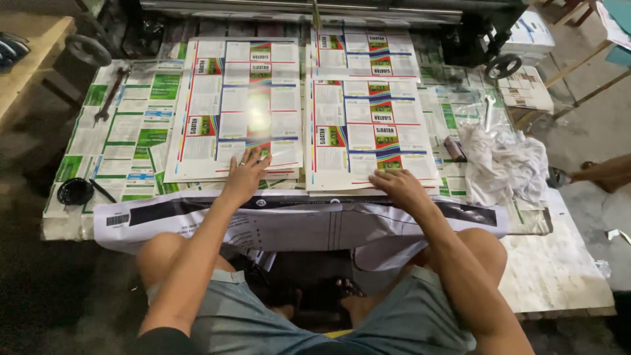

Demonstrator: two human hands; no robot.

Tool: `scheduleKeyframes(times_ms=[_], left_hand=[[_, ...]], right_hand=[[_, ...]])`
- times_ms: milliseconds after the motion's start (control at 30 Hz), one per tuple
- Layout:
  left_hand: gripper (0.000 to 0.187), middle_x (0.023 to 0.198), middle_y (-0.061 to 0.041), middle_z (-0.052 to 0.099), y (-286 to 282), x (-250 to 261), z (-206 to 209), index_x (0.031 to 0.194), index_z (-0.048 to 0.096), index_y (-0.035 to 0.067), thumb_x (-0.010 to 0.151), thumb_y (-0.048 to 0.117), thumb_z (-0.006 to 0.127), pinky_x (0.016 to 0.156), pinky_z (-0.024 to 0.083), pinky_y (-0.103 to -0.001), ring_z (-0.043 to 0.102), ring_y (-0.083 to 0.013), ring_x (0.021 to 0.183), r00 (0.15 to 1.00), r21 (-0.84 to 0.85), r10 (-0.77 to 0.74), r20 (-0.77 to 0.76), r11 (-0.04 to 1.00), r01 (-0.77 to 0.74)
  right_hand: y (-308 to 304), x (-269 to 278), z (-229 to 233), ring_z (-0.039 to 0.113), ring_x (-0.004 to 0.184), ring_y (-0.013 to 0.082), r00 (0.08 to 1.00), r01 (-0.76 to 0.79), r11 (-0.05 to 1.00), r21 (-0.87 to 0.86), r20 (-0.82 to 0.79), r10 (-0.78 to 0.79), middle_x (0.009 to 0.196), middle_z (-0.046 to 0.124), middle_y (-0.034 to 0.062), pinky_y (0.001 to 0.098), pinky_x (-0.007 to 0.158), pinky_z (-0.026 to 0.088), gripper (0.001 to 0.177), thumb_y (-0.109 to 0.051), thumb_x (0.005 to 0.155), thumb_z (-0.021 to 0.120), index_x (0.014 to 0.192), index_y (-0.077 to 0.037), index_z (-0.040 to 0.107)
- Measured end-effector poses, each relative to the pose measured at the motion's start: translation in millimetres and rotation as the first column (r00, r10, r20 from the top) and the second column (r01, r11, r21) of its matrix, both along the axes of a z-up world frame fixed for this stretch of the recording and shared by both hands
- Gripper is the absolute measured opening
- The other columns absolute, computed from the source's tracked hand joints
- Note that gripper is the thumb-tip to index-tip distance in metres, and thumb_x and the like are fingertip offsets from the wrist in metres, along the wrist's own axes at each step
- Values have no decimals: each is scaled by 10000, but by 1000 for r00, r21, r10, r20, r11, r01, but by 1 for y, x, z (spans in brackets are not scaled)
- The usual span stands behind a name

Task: The person sits on the floor and folds printed paper sheets in half by hand. They repeatedly pick up sheets from a pile, fold them, and place them back onto the stack on the table.

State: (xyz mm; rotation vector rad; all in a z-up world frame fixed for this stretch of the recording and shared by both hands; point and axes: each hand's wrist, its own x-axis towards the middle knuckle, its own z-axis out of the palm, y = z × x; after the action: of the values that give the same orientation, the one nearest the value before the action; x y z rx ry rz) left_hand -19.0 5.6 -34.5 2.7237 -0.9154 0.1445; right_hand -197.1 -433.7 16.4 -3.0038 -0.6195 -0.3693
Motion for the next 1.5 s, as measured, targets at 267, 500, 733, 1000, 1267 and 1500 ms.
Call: scheduleKeyframes(times_ms=[267,500,733,1000,1267,1500], left_hand=[[502,1667,-68,300,-6,21,21,1519,477,270,1021,217,519,1175,218,-682,248,-332,1543,992,-24,-22,-120,1000,19],[459,1661,-38,338,-20,69,15,1482,533,266,1026,224,509,1187,223,-663,280,-320,1530,993,-66,-24,-118,998,16],[419,1639,-66,375,-27,86,19,1476,539,266,1059,263,501,1175,233,-674,312,-329,1520,994,-84,-23,-105,996,15],[437,1646,-60,378,-27,86,29,1484,535,258,1050,217,512,1176,223,-685,310,-327,1534,995,-122,-46,-87,992,35],[487,1671,-85,308,-37,125,17,1517,483,273,1033,217,485,1191,188,-679,263,-353,1533,995,-71,-28,-95,997,21],[720,1698,-149,181,-62,159,22,1616,322,223,935,128,534,1179,136,-711,185,-448,1531,992,65,118,-45,991,-114]], right_hand=[[12,2,18,684,911,304,999,-5,995,95,51,0,838,692,98,417,915,519,70,-47,809,669,873,-70,654],[27,5,48,653,930,293,978,-110,990,91,185,92,968,684,120,402,868,502,221,-25,807,633,1028,-17,643],[15,11,25,639,913,289,992,-70,996,47,105,65,854,654,84,414,890,499,126,-50,784,638,909,-65,624],[19,9,46,623,883,301,997,19,995,97,70,-26,831,633,80,433,849,492,138,-136,813,689,821,-71,567],[10,6,46,651,1007,322,987,129,959,254,59,-148,988,701,110,458,851,470,185,-170,865,695,971,-53,599],[20,9,58,671,1180,259,897,213,964,162,360,-258,1225,740,77,466,1087,447,391,-14,944,598,1319,-115,646]])
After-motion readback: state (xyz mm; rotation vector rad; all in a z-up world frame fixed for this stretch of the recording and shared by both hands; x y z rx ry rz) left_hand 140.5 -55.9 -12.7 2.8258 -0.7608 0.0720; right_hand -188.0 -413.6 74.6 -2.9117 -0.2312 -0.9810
